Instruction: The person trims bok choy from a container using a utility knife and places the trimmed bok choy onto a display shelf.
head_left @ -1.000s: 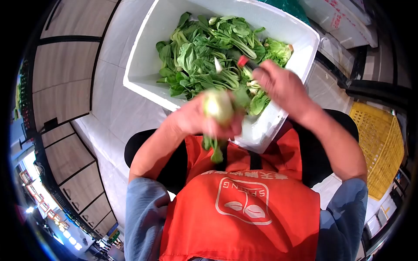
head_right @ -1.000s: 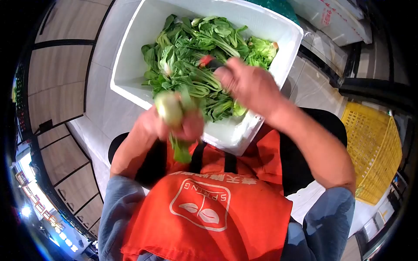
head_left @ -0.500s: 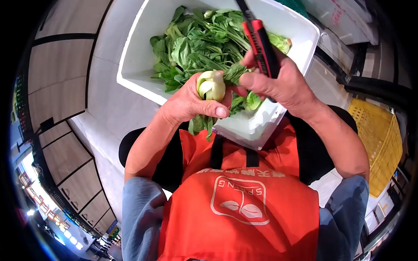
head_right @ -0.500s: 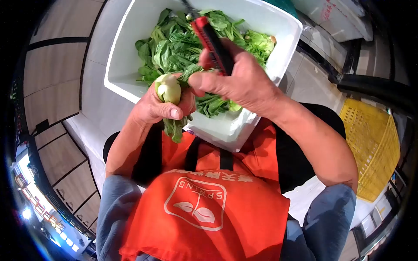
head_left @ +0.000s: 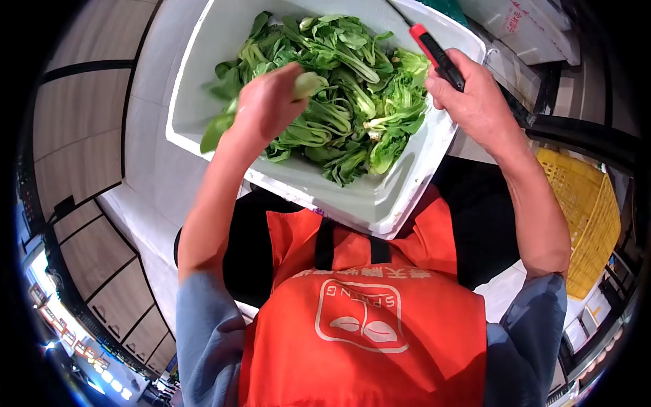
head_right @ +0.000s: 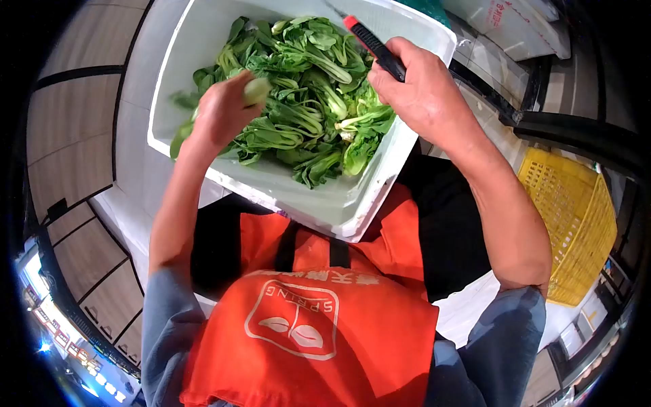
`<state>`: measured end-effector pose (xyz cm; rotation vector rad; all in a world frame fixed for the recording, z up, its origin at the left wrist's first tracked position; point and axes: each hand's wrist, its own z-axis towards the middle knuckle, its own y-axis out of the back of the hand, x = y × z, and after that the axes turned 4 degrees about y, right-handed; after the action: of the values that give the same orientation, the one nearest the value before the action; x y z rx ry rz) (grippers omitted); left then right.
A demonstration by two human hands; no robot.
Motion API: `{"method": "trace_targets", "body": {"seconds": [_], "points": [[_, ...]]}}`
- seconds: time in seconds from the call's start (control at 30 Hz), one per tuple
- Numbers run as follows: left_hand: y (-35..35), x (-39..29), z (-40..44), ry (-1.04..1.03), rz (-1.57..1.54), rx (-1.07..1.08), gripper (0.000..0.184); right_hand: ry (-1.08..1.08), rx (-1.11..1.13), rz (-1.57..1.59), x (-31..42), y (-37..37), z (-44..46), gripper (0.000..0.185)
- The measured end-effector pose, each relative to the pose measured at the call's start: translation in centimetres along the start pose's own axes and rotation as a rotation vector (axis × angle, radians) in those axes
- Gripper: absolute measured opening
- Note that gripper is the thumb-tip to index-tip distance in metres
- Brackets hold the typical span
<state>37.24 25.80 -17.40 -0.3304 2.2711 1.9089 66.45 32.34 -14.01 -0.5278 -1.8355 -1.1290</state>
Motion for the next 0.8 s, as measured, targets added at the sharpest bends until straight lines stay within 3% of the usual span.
{"method": "trace_targets", "body": {"seconds": [0.03, 0.07, 0.1, 0.13, 0.17, 0.2, 0.3, 0.37, 0.53, 0.63, 0.7, 0.77, 0.8], "points": [[-4.0, 1.2, 3.8, -0.496, -0.027, -0.239, 0.025, 0.024, -0.004, -0.028, 0.0, 0.3, 0.4, 0.029], [-4.1, 0.5, 3.9, -0.45, -0.033, -0.236, 0.009, 0.036, 0.0, -0.041, -0.4, -0.2, 0.3, 0.028], [-6.0, -0.1, 5.9, -0.359, 0.096, -0.039, 0.024, 0.054, -0.005, -0.064, -0.5, -0.2, 0.3, 0.027], [-8.2, -2.8, 9.1, -0.4, 0.268, 0.17, 0.02, 0.088, -0.062, -0.119, 1.0, 0.5, 0.0, 0.025], [-9.0, -2.4, 9.2, -0.41, 0.236, 0.128, 0.018, 0.081, -0.066, -0.08, 0.9, 0.5, -0.3, 0.024], [-10.9, -3.4, 10.8, -0.438, 0.327, 0.23, 0.019, 0.081, -0.073, -0.053, 0.7, 0.7, -0.2, 0.024], [-17.0, -2.8, 14.2, -0.65, 0.388, 0.166, 0.027, 0.068, -0.1, 0.007, 0.6, 1.3, -0.1, 0.024], [-19.3, -2.0, 15.3, -0.647, 0.431, 0.234, 0.028, 0.078, -0.097, 0.036, 0.8, 1.0, -0.4, 0.025], [-20.6, -0.4, 15.5, -0.693, 0.464, 0.081, 0.012, 0.072, -0.059, 0.007, 1.5, 1.1, -0.4, 0.025], [-15.6, -1.2, 14.4, -0.565, 0.137, 0.003, 0.015, 0.102, -0.073, -0.009, 1.4, 1.0, -0.4, 0.024], [-10.4, -1.1, 12.2, -0.548, -0.239, -0.135, 0.025, 0.124, -0.106, 0.025, 1.2, 1.0, -0.5, 0.025], [-5.2, -1.4, 8.8, -0.278, -0.813, 0.114, 0.036, 0.117, -0.114, 0.071, 1.7, 1.1, -0.5, 0.025], [-1.7, -2.1, 6.4, -0.021, -0.982, 0.305, 0.039, 0.155, -0.118, 0.082, 1.3, 0.9, -0.3, 0.029]]}}
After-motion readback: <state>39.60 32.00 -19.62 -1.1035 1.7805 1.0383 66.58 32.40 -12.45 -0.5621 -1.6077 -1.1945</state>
